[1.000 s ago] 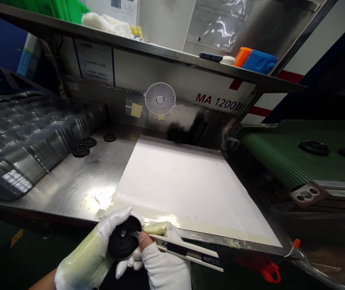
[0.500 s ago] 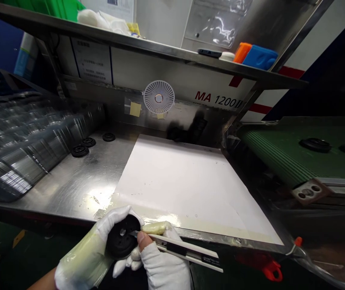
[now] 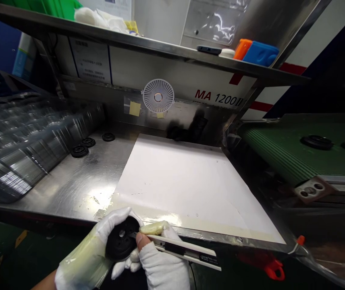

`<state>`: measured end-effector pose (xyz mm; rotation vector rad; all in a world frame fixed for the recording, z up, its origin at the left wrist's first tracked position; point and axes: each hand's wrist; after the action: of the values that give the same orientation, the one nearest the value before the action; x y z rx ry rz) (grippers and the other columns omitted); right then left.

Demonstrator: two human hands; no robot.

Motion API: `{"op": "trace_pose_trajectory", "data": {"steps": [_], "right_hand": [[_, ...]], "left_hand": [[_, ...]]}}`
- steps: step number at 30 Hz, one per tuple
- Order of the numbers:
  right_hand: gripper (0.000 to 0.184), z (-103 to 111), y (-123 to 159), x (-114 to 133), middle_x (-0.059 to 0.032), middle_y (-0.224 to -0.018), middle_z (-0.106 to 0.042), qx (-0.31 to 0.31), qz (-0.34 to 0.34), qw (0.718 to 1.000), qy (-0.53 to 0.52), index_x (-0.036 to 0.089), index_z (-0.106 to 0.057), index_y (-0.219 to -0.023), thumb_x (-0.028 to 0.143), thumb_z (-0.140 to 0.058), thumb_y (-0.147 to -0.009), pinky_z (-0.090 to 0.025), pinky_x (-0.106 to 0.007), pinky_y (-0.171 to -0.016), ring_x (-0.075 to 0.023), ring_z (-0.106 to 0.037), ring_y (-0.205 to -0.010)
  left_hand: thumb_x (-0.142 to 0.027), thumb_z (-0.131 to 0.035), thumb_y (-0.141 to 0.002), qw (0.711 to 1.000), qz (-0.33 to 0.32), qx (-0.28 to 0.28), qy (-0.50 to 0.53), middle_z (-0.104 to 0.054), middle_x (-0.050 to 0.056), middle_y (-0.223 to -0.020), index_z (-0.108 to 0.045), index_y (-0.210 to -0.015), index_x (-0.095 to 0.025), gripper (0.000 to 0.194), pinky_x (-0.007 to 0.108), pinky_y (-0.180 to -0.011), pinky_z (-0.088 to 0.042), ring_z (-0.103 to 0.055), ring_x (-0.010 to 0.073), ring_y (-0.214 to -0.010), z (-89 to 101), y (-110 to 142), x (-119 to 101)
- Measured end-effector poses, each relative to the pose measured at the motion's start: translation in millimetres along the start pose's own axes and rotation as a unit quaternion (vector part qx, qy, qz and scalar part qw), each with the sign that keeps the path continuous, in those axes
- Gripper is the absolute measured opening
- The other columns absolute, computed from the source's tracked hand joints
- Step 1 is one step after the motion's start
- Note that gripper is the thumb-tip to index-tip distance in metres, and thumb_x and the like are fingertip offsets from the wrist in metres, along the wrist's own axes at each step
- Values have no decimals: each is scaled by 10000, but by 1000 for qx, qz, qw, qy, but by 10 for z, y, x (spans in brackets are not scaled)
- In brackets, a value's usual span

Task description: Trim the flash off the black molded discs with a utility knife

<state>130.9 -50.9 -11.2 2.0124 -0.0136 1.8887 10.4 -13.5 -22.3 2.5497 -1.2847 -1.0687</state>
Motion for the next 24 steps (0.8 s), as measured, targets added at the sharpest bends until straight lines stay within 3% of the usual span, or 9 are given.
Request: {"op": "trace_pose_trajectory", "data": {"steps": [3,7,15,24], "right_hand": [[420,-26,-7,-22,-29,-419,-602,8,-3,1000,-13,167,-625,-484,553,-755,-589,-547,-262,-429,-197,-606,-395],[452,-71,6,-18,-13,-394,-572,14,1,998,-55,181,-589,-502,601,-705,-625,-498,-238,-342,-179,-583,-361],[405,-102,68,60,-4,-353,-557,-24,23,998,-55,171,-596,-497,526,-726,-643,-460,-210,-289,-165,-551,-304],[334,-88,87,99,6,-366,-567,-9,8,997,-73,181,-612,-533,463,-752,-642,-483,-220,-326,-173,-568,-332]], "left_hand": [[-572,-272,-844,1000,-3,0,-10,-519,95,-501,-584,-586,-66,648,183,-335,-192,-500,114,-415,13,1,17],[-539,-298,-853,1000,-13,-3,3,-545,91,-513,-604,-693,-72,580,181,-346,-226,-528,133,-439,2,-10,-1],[-587,-279,-830,1000,0,6,18,-530,95,-500,-594,-629,-54,651,173,-325,-219,-520,126,-411,-67,-32,-45],[-590,-287,-826,1000,1,10,23,-530,98,-506,-608,-636,-46,659,172,-321,-219,-534,133,-427,-53,-20,-49]]}}
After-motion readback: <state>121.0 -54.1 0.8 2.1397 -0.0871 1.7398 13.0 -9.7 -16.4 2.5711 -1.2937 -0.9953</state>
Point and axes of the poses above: each hand's wrist, its own y-axis away from the middle knuckle, its own z-axis out of the back of the hand, x = y × z
